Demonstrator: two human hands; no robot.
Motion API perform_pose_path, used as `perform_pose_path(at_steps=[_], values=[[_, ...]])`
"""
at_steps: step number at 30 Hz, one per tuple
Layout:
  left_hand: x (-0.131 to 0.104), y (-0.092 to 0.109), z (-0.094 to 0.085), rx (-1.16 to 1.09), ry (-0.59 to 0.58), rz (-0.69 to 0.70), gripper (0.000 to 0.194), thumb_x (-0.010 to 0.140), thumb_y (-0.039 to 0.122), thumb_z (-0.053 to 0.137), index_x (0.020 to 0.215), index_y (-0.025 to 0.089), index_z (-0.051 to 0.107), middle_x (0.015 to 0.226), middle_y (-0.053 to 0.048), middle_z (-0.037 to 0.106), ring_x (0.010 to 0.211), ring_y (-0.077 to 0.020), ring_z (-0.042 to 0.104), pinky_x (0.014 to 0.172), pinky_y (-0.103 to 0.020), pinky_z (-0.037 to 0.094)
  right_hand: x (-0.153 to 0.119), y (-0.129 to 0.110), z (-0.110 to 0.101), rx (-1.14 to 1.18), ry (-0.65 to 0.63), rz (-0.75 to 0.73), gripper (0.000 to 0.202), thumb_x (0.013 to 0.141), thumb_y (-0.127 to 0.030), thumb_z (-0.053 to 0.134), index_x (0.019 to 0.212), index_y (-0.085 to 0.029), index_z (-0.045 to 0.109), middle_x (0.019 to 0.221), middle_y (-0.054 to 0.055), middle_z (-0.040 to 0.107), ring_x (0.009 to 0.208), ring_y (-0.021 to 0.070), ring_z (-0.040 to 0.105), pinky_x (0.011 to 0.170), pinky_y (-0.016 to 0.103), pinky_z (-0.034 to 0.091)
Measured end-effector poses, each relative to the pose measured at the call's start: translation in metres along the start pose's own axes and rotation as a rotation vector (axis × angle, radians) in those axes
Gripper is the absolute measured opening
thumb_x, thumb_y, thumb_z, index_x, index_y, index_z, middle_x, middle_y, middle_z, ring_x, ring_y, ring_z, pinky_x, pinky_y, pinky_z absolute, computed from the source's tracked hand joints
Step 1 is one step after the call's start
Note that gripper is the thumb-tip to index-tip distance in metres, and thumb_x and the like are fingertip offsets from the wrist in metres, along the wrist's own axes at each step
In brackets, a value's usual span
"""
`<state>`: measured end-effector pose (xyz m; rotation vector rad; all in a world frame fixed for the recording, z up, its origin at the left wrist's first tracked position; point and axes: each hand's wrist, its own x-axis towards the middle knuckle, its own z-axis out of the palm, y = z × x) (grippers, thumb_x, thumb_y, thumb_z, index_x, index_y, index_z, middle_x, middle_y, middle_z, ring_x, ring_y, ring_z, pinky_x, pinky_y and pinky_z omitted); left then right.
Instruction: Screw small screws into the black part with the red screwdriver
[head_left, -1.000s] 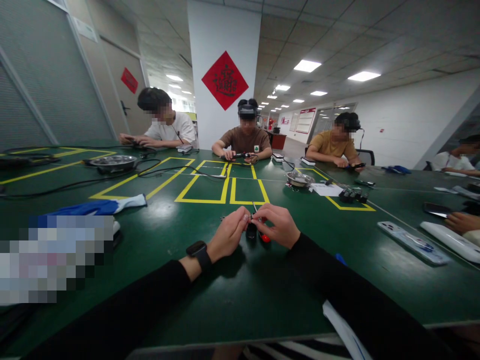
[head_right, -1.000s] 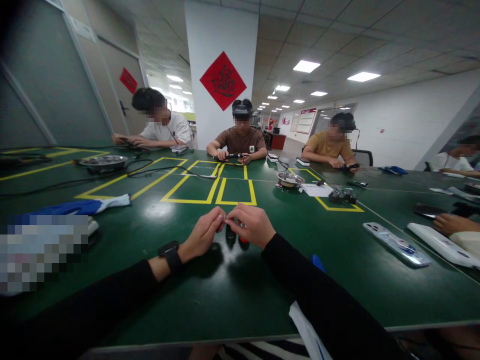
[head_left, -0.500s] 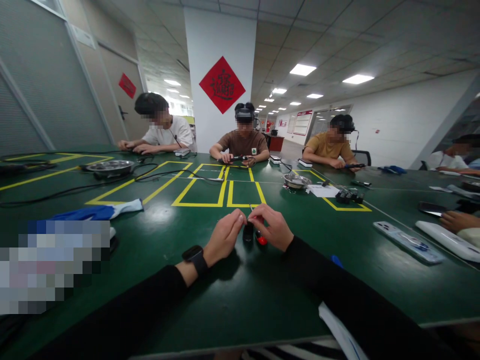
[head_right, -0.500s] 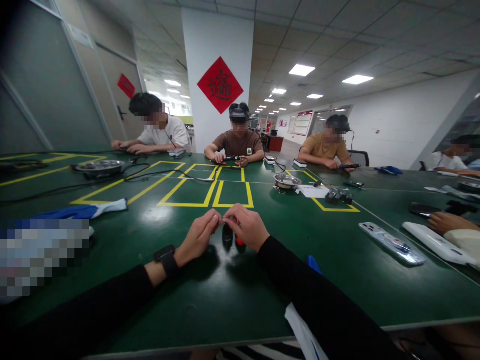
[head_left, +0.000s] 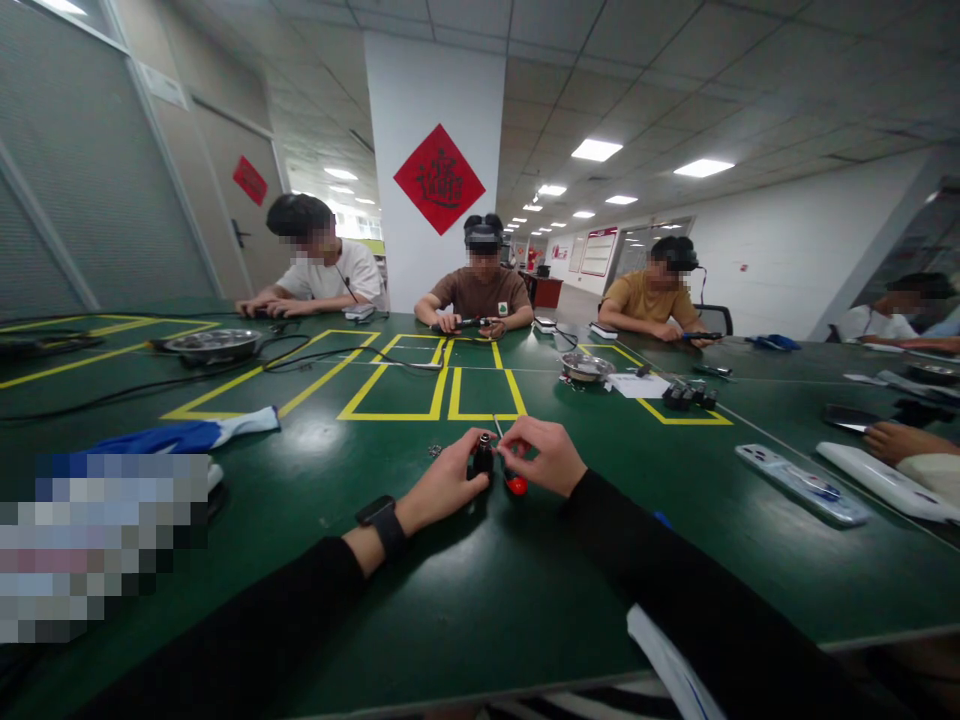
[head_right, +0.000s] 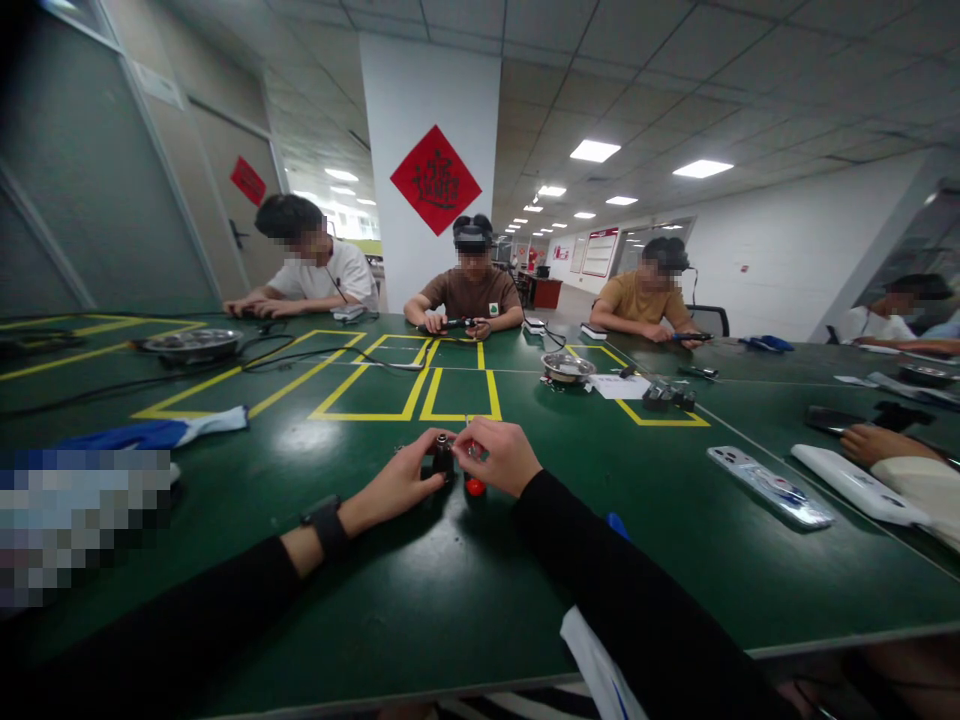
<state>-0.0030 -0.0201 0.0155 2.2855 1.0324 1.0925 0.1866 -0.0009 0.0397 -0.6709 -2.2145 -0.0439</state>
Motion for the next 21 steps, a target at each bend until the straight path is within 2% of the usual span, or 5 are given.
perform_pose_path(at_steps=[4,10,15,21], values=[[0.0015,-0.0074,-0.0029,-0.011,0.045,-0.013,0.053,0.068,0.016,0.063,0.118,0.018,0.045,0.109,-0.006,0.058,0.1,-0.0198,0.054,0.091,-0.033,0.041,-0.0018,0.0003,0.0035,-0.035,-0.085,-0.064,0.005,0.078,-0.02,0.056,0.08,-0.017,0.06,0.071,0.001,0.058,0.062,0.0113,0.052,0.061,0.023,0.04],[0.0025,-0.0106,-0.0033,0.022,-0.009,-0.042,0.022,0.071,0.024,0.064,0.091,0.017,0.057,0.088,-0.002,0.064,0.082,-0.0167,0.058,0.076,-0.028,0.044,-0.0012,0.0012,0.0075,-0.114,-0.195,-0.15,0.011,0.083,-0.025,0.052,0.08,-0.017,0.06,0.074,0.003,0.061,0.068,0.0123,0.056,0.063,0.023,0.039],[0.0029,-0.0069,-0.0036,0.033,0.008,-0.062,0.02,0.07,0.027,0.065,0.085,0.015,0.057,0.082,-0.001,0.063,0.077,-0.0159,0.057,0.07,-0.026,0.043,0.0014,0.0006,0.0074,-0.144,-0.24,-0.185,0.01,0.082,-0.023,0.053,0.079,-0.018,0.06,0.076,0.003,0.063,0.071,0.0132,0.057,0.065,0.023,0.039],[0.0022,-0.0026,-0.0056,-0.009,-0.002,-0.061,0.02,0.071,0.028,0.064,0.085,0.016,0.056,0.079,0.001,0.061,0.073,-0.0147,0.055,0.067,-0.026,0.041,0.0018,0.001,0.0059,-0.132,-0.238,-0.175,0.008,0.08,-0.024,0.055,0.076,-0.019,0.06,0.073,0.002,0.062,0.067,0.013,0.056,0.063,0.023,0.039]])
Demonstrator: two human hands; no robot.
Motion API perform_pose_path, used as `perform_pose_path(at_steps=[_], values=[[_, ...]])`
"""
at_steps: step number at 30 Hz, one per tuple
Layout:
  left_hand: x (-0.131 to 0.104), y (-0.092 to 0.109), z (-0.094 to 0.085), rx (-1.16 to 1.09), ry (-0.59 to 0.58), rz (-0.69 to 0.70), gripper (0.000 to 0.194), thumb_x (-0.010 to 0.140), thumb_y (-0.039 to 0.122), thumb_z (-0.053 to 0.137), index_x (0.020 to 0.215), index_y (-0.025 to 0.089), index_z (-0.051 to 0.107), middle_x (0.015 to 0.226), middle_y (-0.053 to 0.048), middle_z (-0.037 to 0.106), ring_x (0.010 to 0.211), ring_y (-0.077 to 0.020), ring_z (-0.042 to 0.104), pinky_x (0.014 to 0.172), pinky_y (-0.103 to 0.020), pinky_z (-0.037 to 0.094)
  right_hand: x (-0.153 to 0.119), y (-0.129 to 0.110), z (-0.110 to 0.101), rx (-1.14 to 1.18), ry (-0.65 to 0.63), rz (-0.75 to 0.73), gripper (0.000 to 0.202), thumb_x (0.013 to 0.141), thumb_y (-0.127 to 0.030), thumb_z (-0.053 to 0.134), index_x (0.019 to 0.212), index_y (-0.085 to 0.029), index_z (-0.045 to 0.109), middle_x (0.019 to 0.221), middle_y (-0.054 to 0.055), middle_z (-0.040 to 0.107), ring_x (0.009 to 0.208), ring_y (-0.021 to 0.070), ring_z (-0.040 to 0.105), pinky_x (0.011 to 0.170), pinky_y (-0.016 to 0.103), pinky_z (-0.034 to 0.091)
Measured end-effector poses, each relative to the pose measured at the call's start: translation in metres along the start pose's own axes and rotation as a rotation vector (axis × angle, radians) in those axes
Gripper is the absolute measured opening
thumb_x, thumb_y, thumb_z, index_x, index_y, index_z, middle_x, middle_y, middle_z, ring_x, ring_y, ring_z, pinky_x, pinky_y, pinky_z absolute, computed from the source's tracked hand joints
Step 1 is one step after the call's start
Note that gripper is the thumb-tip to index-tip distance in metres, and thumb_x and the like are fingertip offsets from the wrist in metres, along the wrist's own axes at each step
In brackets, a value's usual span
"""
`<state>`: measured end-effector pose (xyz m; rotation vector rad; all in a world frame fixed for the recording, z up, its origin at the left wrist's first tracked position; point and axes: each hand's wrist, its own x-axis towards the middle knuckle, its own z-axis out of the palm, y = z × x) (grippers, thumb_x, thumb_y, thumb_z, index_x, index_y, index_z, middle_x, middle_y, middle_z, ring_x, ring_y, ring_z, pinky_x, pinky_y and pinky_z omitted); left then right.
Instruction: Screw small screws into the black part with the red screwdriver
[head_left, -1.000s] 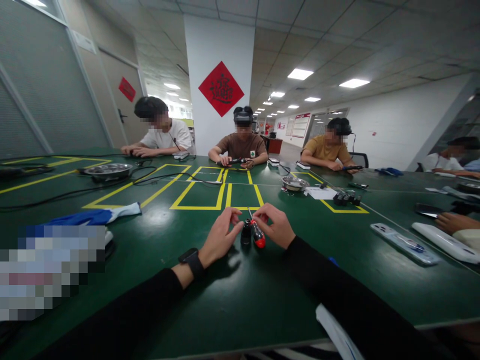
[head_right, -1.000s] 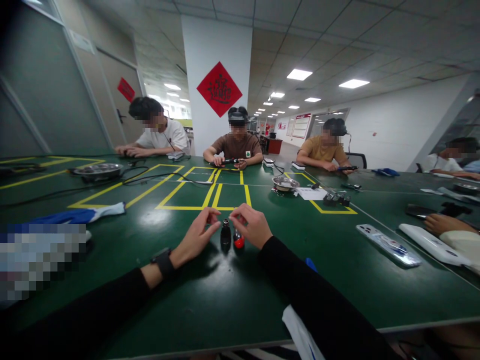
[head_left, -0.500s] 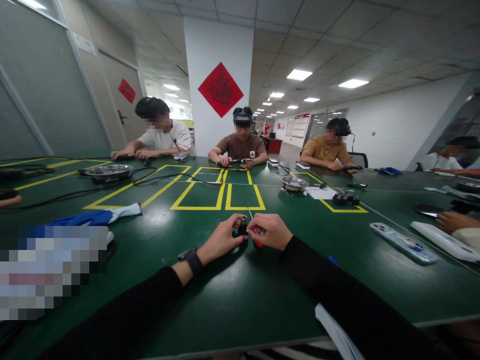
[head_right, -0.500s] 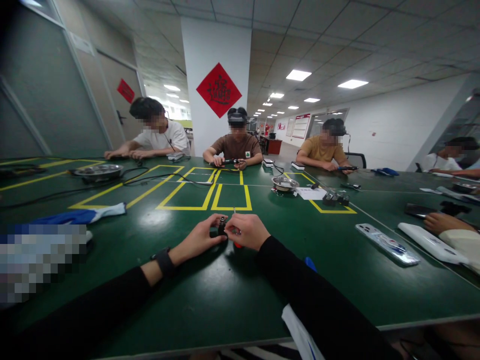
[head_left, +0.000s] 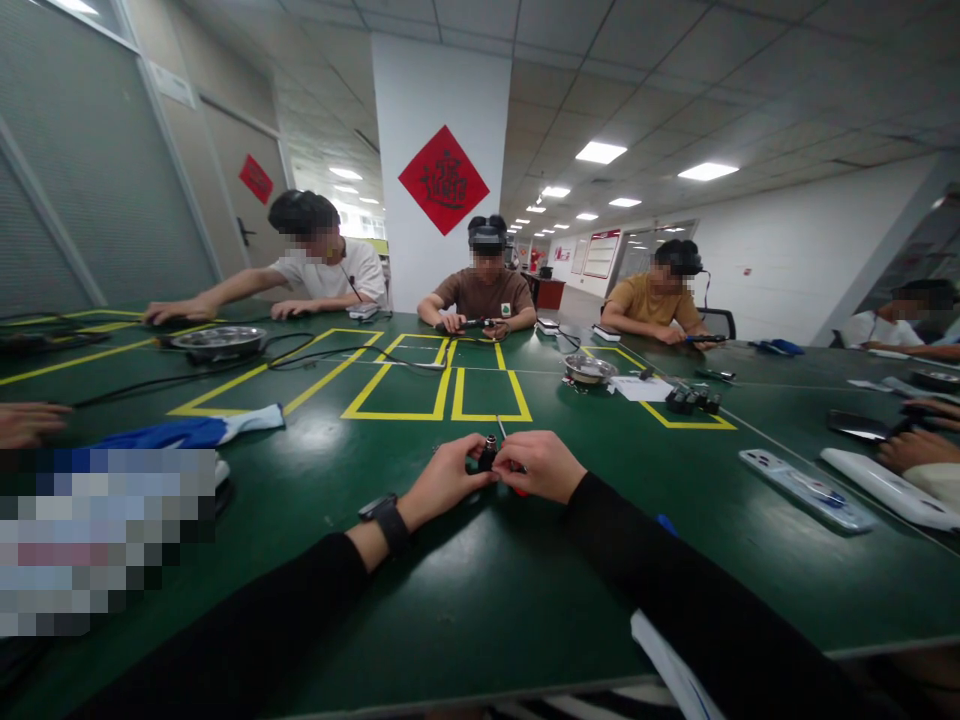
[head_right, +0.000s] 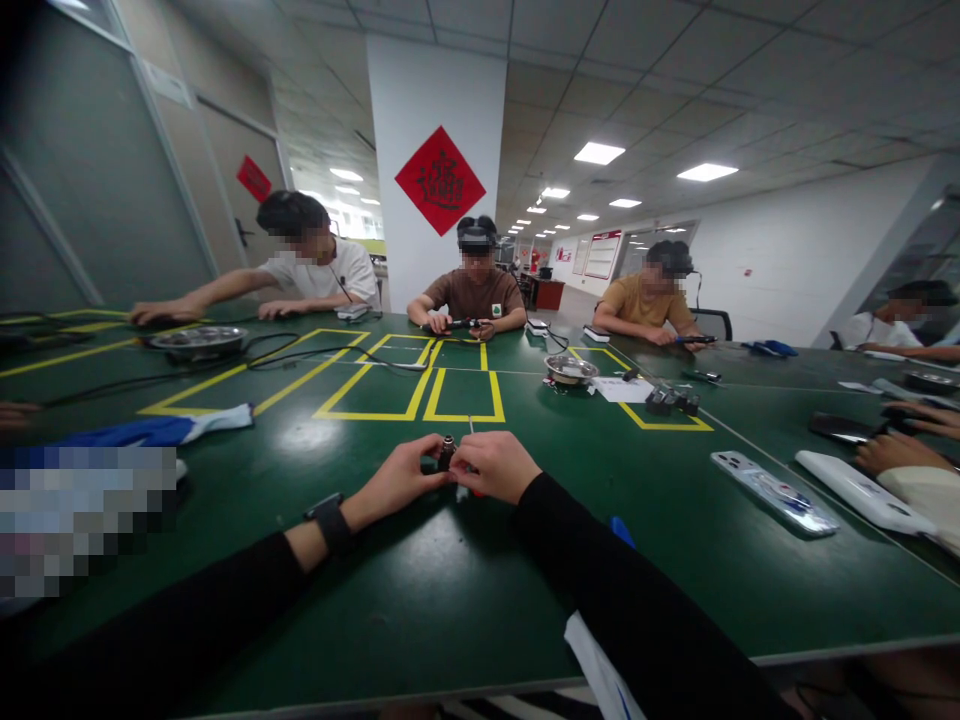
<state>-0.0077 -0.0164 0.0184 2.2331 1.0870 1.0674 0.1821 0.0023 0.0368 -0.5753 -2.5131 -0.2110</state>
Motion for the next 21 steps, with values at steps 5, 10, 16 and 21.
perform_pose_path(at_steps=[5,10,16,21], values=[[0.0,-0.002,0.001,0.034,0.005,0.001,0.02,0.072,0.03,0.063,0.084,0.015,0.055,0.078,0.0,0.059,0.073,-0.0148,0.053,0.067,-0.026,0.041,-0.001,0.002,0.001,0.01,-0.009,-0.006,0.01,0.081,-0.025,0.055,0.078,-0.02,0.063,0.075,0.003,0.063,0.072,0.0137,0.058,0.066,0.024,0.04],[0.0,-0.006,0.002,0.103,0.032,0.055,0.02,0.073,0.03,0.062,0.086,0.016,0.054,0.081,-0.001,0.055,0.073,-0.0151,0.051,0.066,-0.027,0.04,-0.002,0.002,0.003,0.097,0.034,0.032,0.01,0.08,-0.027,0.058,0.077,-0.019,0.063,0.073,0.002,0.062,0.069,0.0129,0.057,0.064,0.024,0.041],[-0.001,-0.007,0.002,0.114,0.017,0.05,0.026,0.072,0.032,0.064,0.091,0.016,0.056,0.086,-0.003,0.054,0.077,-0.017,0.051,0.07,-0.03,0.042,-0.004,0.007,0.001,0.234,0.263,0.31,0.011,0.084,-0.022,0.052,0.087,-0.017,0.06,0.077,0.002,0.058,0.064,0.0117,0.053,0.061,0.024,0.044],[0.0,-0.004,0.001,0.057,-0.044,0.019,0.019,0.081,0.033,0.054,0.09,0.017,0.057,0.086,-0.003,0.056,0.078,-0.0171,0.052,0.072,-0.031,0.043,-0.009,0.024,0.006,0.083,0.017,0.216,0.027,0.079,-0.003,0.048,0.094,-0.021,0.063,0.115,0.007,0.055,0.102,0.0179,0.052,0.087,0.034,0.043]])
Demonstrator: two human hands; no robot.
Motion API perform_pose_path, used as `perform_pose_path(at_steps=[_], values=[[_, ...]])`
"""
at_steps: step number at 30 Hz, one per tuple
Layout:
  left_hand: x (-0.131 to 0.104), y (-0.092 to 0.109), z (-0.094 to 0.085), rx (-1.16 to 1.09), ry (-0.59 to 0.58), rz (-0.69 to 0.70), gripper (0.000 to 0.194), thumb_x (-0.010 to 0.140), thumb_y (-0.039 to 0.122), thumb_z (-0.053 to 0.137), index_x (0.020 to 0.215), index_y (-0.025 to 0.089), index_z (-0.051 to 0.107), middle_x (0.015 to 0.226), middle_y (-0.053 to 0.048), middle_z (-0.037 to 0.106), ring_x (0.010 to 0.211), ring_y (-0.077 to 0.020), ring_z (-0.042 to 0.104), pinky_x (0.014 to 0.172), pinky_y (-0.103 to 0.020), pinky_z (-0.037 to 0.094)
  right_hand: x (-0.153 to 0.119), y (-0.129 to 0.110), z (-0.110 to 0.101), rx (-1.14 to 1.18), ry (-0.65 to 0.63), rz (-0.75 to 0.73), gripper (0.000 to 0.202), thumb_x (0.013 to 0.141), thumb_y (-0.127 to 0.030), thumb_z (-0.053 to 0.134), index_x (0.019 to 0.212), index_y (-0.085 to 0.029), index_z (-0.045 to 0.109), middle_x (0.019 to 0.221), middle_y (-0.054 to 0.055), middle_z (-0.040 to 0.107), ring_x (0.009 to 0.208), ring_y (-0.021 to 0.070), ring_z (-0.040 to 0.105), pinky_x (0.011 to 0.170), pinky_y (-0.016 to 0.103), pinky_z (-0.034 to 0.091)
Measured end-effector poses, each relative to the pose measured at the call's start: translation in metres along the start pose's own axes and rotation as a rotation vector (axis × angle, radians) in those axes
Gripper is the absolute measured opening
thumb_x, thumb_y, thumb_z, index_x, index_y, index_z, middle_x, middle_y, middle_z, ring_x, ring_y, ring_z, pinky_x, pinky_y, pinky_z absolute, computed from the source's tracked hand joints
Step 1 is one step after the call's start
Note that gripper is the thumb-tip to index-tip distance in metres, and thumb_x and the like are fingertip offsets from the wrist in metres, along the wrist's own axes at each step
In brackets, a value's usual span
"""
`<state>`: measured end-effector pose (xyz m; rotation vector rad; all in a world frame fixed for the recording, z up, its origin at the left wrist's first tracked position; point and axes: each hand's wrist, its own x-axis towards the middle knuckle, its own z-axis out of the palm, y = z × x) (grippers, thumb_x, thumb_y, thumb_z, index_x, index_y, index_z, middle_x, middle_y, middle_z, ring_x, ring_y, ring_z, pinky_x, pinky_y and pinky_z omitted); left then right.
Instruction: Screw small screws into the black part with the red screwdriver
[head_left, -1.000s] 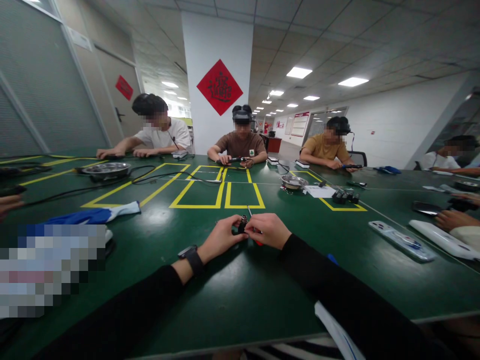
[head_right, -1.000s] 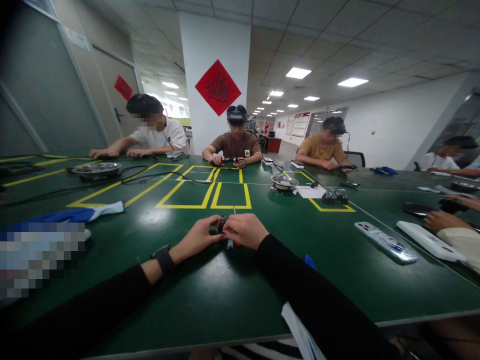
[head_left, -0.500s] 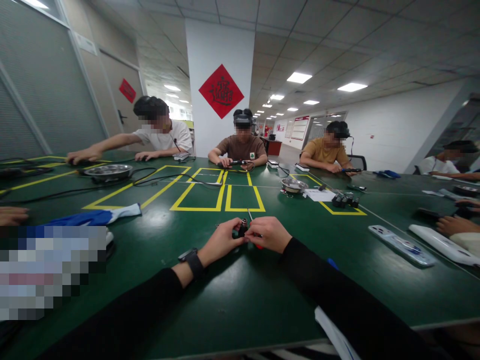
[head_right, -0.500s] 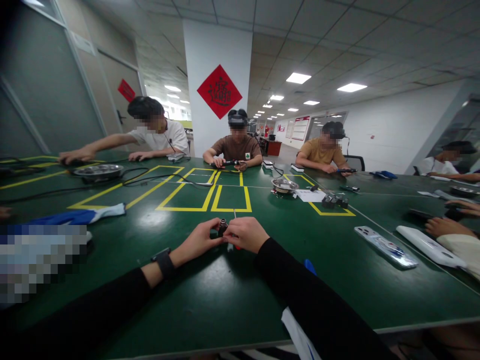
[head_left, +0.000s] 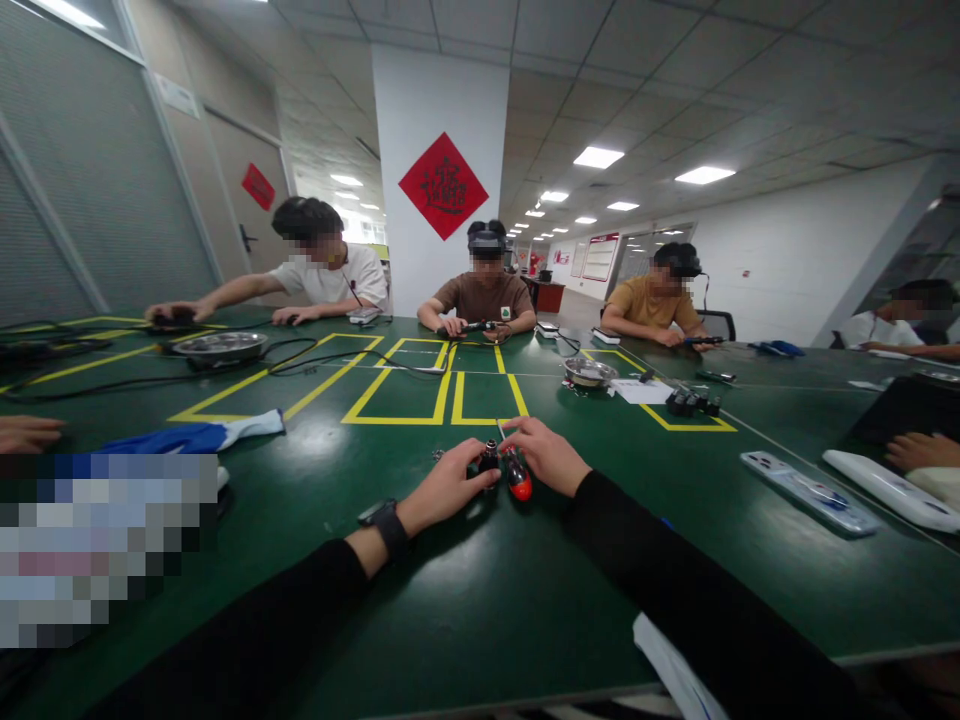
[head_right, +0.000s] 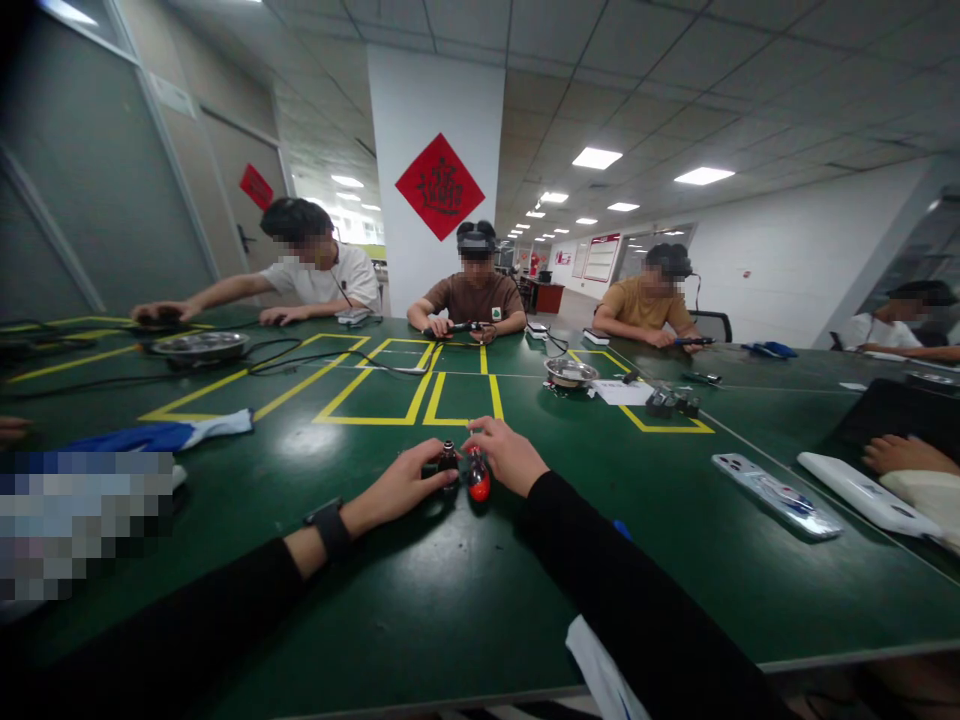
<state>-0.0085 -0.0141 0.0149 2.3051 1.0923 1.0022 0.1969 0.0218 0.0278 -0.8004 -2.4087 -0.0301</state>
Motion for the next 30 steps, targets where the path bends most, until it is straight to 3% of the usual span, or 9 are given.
perform_pose_path(at_steps=[4,8,13,18,21,26,30], values=[[0.001,-0.001,0.0,-0.031,-0.022,-0.002,0.018,0.08,0.031,0.055,0.091,0.017,0.058,0.089,-0.004,0.057,0.082,-0.0178,0.053,0.077,-0.032,0.043,0.001,0.007,0.009,-0.1,-0.154,-0.102,0.021,0.077,-0.007,0.055,0.092,-0.021,0.063,0.118,0.008,0.056,0.11,0.0214,0.048,0.092,0.038,0.041],[0.001,-0.002,0.0,-0.027,-0.023,-0.001,0.021,0.076,0.03,0.059,0.092,0.017,0.059,0.089,-0.004,0.057,0.083,-0.0187,0.053,0.079,-0.034,0.044,0.001,0.006,0.008,-0.095,-0.188,-0.068,0.021,0.08,-0.009,0.054,0.094,-0.022,0.063,0.107,0.006,0.061,0.099,0.0184,0.054,0.085,0.032,0.044],[0.0,-0.001,-0.002,-0.064,-0.002,0.043,0.028,0.075,0.027,0.059,0.101,0.019,0.058,0.104,-0.006,0.056,0.1,-0.0212,0.05,0.093,-0.038,0.039,0.0,0.005,0.0,-0.026,-0.229,-0.046,0.024,0.077,-0.004,0.052,0.087,-0.023,0.065,0.099,0.004,0.062,0.095,0.0162,0.057,0.082,0.028,0.043],[0.003,-0.001,-0.004,-0.169,-0.085,-0.041,0.027,0.078,0.024,0.055,0.104,0.017,0.058,0.099,-0.005,0.06,0.091,-0.0192,0.054,0.089,-0.037,0.042,-0.001,0.009,0.001,0.064,-0.201,-0.007,0.029,0.075,-0.001,0.05,0.092,-0.021,0.062,0.096,0.004,0.063,0.092,0.0166,0.058,0.08,0.028,0.043],[0.003,-0.003,-0.003,-0.168,-0.08,-0.08,0.029,0.076,0.023,0.056,0.104,0.016,0.058,0.098,-0.006,0.06,0.09,-0.0193,0.055,0.088,-0.038,0.043,-0.002,0.009,0.002,0.188,-0.089,0.108,0.023,0.076,-0.007,0.053,0.095,-0.019,0.058,0.091,0.002,0.063,0.085,0.0163,0.059,0.078,0.029,0.044],[0.002,-0.005,-0.002,-0.132,0.027,-0.015,0.043,0.072,0.019,0.06,0.114,0.019,0.053,0.111,-0.007,0.057,0.101,-0.0206,0.053,0.094,-0.04,0.041,0.0,-0.004,-0.002,0.483,0.369,0.237,0.017,0.083,-0.021,0.05,0.1,-0.019,0.052,0.088,0.002,0.061,0.073,0.0143,0.06,0.073,0.03,0.047],[0.001,-0.004,-0.002,-0.192,0.006,0.01,0.051,0.07,0.017,0.064,0.119,0.02,0.05,0.117,-0.007,0.056,0.105,-0.02,0.053,0.097,-0.039,0.04,0.004,-0.028,-0.006,0.721,0.661,0.284,0.02,0.087,-0.032,0.045,0.104,-0.021,0.044,0.08,-0.001,0.06,0.047,0.0081,0.053,0.052,0.024,0.045]])
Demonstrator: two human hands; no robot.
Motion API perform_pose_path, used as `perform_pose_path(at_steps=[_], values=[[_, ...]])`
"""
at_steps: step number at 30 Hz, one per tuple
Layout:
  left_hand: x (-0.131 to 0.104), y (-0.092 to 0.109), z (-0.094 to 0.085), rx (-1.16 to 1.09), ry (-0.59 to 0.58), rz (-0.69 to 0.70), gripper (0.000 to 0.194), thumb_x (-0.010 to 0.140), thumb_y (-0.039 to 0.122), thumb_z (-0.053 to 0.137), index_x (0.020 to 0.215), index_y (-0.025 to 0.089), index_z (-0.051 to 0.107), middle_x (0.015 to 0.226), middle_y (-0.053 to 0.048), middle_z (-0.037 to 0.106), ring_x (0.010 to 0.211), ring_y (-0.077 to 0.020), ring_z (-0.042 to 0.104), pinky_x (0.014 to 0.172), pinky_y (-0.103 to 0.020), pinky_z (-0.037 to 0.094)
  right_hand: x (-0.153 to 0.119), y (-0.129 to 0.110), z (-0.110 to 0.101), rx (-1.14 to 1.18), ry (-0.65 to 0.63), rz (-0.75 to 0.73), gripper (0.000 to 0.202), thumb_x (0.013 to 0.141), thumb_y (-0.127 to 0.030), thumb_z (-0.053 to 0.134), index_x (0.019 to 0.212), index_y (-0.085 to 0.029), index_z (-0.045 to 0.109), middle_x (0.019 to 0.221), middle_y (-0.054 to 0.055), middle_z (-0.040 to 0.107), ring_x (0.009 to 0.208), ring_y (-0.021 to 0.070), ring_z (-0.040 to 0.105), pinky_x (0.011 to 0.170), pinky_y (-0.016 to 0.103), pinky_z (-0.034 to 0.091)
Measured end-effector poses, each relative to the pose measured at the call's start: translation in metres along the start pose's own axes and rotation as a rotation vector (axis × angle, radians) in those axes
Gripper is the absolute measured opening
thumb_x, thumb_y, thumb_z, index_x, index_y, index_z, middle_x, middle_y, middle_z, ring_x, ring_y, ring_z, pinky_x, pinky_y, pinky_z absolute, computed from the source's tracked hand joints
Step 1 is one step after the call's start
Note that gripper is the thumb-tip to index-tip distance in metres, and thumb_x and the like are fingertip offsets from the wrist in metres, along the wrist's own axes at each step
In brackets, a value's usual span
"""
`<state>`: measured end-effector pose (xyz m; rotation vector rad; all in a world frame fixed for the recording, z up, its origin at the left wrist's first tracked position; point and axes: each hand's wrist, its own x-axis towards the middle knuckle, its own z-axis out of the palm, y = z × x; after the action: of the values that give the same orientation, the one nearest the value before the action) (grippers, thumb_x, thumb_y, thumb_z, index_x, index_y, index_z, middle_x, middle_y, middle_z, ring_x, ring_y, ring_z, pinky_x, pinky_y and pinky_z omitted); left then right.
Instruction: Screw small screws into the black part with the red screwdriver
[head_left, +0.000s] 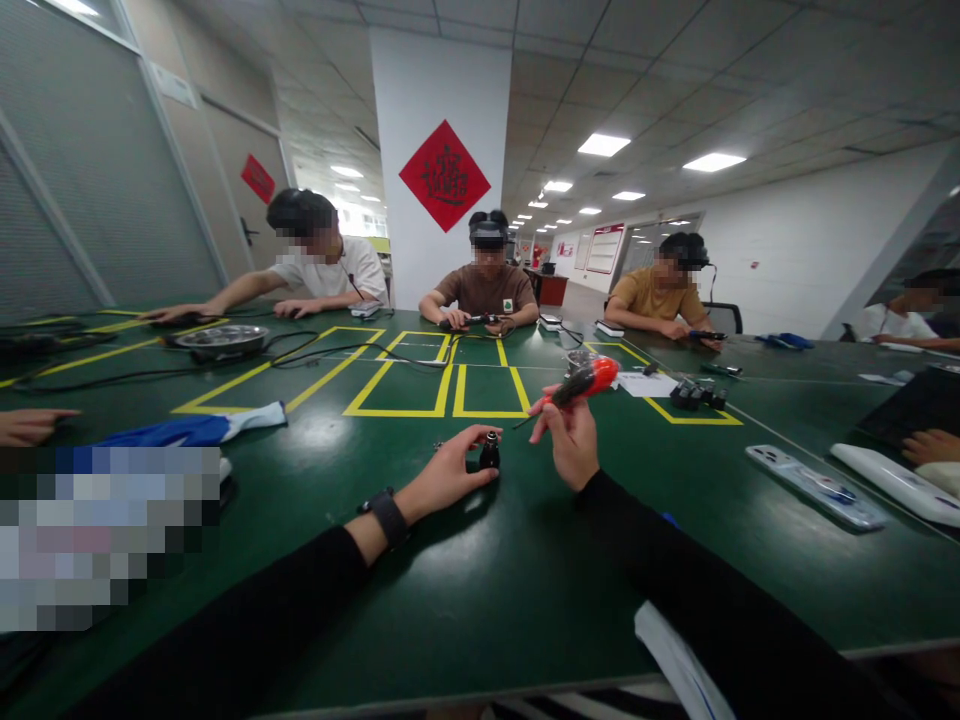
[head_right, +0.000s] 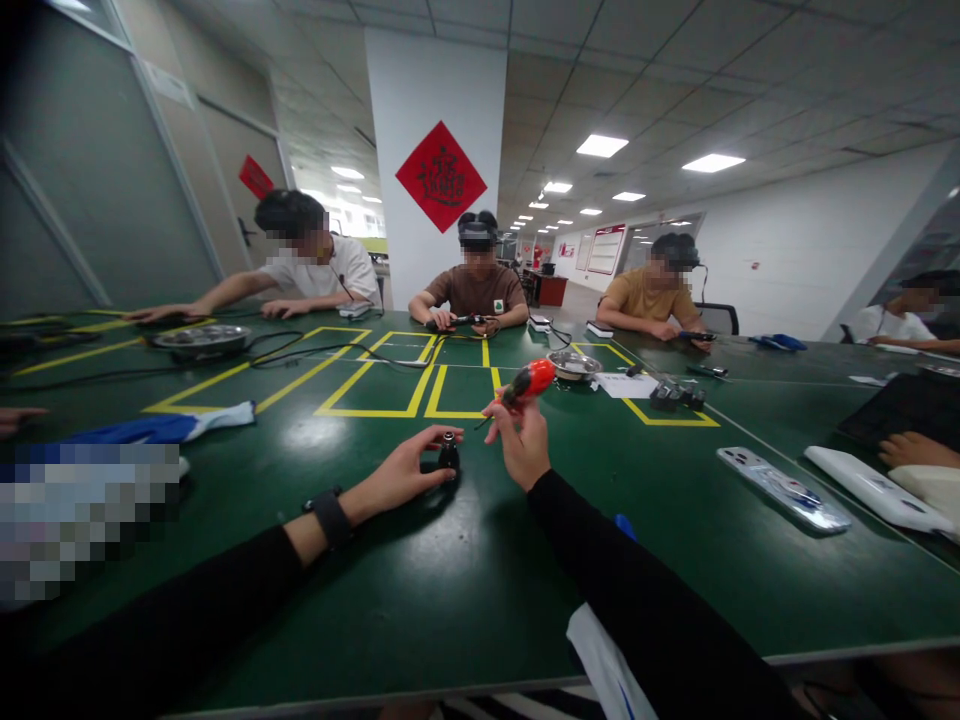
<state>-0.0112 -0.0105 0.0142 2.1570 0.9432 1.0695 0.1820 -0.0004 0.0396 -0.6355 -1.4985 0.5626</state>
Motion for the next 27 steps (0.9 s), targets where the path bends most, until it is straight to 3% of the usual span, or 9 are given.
perform_pose_path(at_steps=[4,11,17,27], values=[[0.001,0.002,0.001,-0.07,-0.046,-0.007,0.041,0.073,0.018,0.062,0.113,0.018,0.054,0.108,-0.005,0.062,0.098,-0.0183,0.057,0.093,-0.037,0.043,-0.01,-0.018,0.013,0.193,0.073,-0.016,0.016,0.091,-0.035,0.037,0.101,-0.023,0.039,0.069,-0.004,0.056,0.039,0.0063,0.048,0.039,0.02,0.037],[0.0,0.005,0.0,-0.031,-0.025,-0.001,0.03,0.074,0.021,0.064,0.102,0.016,0.057,0.1,-0.004,0.063,0.091,-0.0168,0.057,0.086,-0.032,0.044,-0.021,-0.019,0.021,0.245,-0.119,0.03,0.017,0.09,-0.036,0.04,0.101,-0.022,0.039,0.068,-0.005,0.056,0.041,0.007,0.052,0.042,0.021,0.043],[0.0,0.001,0.001,0.053,-0.012,0.006,0.026,0.074,0.025,0.063,0.098,0.015,0.057,0.092,-0.003,0.062,0.085,-0.0167,0.056,0.079,-0.029,0.044,-0.024,-0.013,0.021,0.189,-0.21,0.041,0.021,0.088,-0.036,0.045,0.102,-0.021,0.042,0.069,-0.004,0.058,0.045,0.0087,0.056,0.049,0.023,0.047],[0.002,-0.002,0.002,0.087,-0.014,-0.057,0.026,0.074,0.029,0.062,0.096,0.015,0.061,0.092,-0.003,0.065,0.085,-0.0179,0.058,0.078,-0.028,0.043,-0.023,-0.014,0.02,0.265,-0.163,0.022,0.018,0.088,-0.033,0.046,0.102,-0.023,0.042,0.07,-0.004,0.058,0.045,0.0087,0.056,0.048,0.023,0.047]])
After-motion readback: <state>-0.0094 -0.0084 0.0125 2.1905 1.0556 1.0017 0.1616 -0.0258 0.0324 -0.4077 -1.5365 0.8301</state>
